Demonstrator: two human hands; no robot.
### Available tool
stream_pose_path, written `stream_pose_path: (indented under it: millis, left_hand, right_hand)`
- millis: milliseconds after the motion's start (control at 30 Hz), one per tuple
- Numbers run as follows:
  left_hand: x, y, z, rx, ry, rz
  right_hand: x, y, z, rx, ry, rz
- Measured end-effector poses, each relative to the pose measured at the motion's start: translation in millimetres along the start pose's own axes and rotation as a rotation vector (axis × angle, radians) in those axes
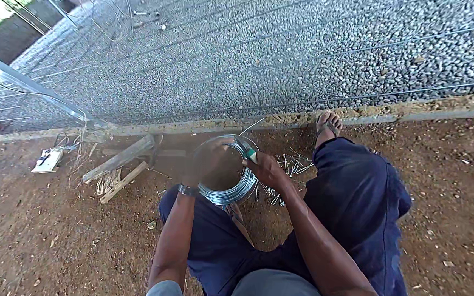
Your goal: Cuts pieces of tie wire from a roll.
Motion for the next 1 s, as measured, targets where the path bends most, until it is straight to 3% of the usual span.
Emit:
stream_pose_path:
  millis: [300,700,833,1000]
  left_hand:
    - [1.7,-3.2,0.9,0.055,-0.029,0.003]
    - [13.0,6.6,-2.1,0.025,-0.048,0.014]
    - [46.6,10.1,-1.5,0.056,0.044,0.082]
    - [46.2,6.9,0.5,0.029,0.058,0.041]
  right_hand:
    - [6.9,-4.4,7.9,0.143,0.014,-0.03]
    - [12.2,-6.1,11.5,0.14,0.001,-0.025]
    - [15.1,2.3,3.4,0.127,0.053,-0.026]
    - [16.2,-0.1,3.5,0.103,0.081,-0.021]
Point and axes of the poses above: each hand's wrist, its own x-axis away from the middle knuckle, its own z-axis out of the back of the hand, y = z × x, the point moved 3 cm from there along -x, towards the middle knuckle, and after that the axes turned 15 degrees about x, right-handed, at the moved point
